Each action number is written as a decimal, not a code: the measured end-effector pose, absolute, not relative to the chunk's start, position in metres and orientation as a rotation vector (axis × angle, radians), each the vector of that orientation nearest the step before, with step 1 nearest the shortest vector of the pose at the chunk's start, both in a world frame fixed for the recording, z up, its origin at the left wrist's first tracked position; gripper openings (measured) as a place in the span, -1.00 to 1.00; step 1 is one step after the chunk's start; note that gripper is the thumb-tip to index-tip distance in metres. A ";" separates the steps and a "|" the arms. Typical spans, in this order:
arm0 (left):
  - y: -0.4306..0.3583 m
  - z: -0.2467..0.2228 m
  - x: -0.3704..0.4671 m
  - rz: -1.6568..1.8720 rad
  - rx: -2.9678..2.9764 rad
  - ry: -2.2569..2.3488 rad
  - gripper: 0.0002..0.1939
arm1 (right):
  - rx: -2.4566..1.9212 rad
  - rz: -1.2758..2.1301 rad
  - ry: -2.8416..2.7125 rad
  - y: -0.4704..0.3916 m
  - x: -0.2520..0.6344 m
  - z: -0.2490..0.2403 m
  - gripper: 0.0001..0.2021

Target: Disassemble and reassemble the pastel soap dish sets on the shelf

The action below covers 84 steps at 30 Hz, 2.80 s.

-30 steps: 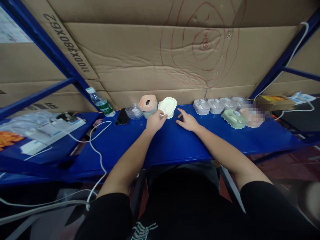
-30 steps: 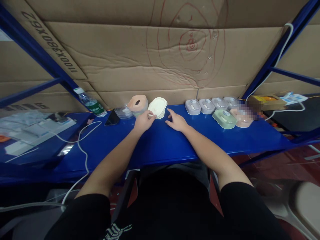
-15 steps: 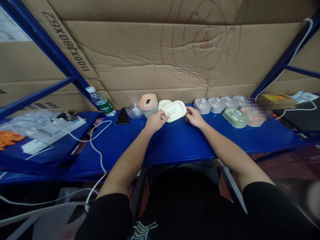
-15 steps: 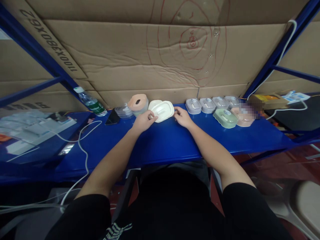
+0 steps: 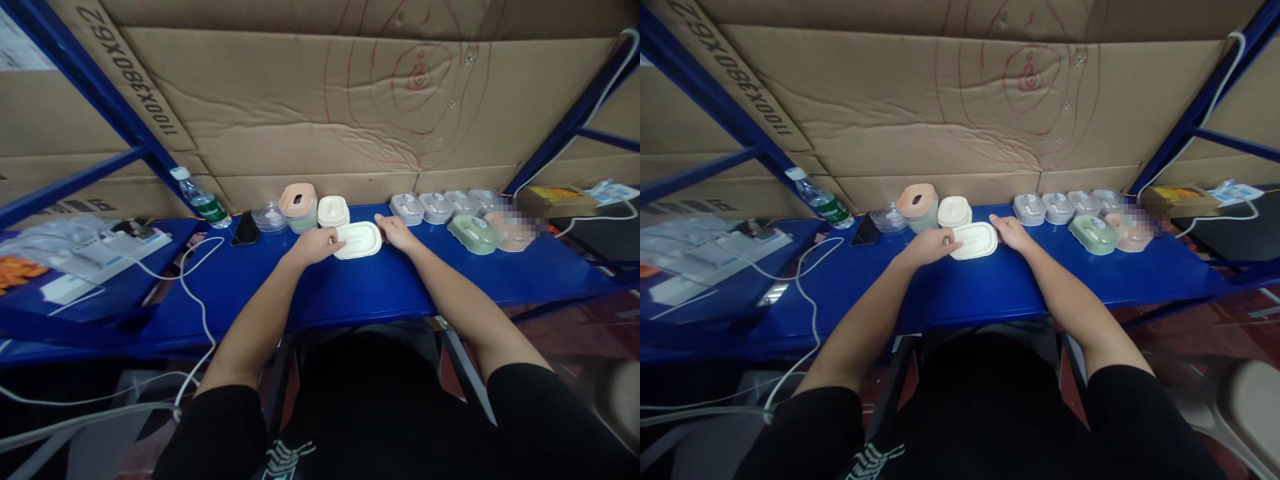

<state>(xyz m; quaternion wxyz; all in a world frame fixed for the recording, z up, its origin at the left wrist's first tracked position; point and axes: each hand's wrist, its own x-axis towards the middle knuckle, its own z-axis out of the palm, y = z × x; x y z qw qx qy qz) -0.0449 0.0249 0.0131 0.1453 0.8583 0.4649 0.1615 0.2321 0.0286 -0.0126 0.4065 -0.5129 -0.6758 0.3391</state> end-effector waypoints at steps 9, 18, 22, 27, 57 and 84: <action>0.024 0.013 -0.047 0.251 2.341 1.257 -0.67 | -1.643 0.392 -2.278 0.021 0.230 -0.004 -0.50; 0.023 0.013 -0.045 0.252 2.377 1.246 -0.66 | -1.803 0.231 -2.402 0.012 0.220 0.001 -0.62; 0.026 0.014 -0.047 0.506 2.401 1.311 -0.70 | -1.814 0.253 -2.401 0.014 0.223 0.000 -0.59; 0.030 0.022 -0.056 1.072 2.256 1.543 -0.65 | -1.746 0.273 -2.415 0.014 0.225 0.000 -0.59; 0.039 0.019 -0.064 1.517 1.953 1.115 -0.76 | -1.587 0.382 -2.167 0.014 0.229 0.000 -0.59; 0.015 0.033 -0.052 1.006 2.309 1.262 -0.53 | -1.319 0.505 -1.739 0.019 0.228 -0.006 -0.40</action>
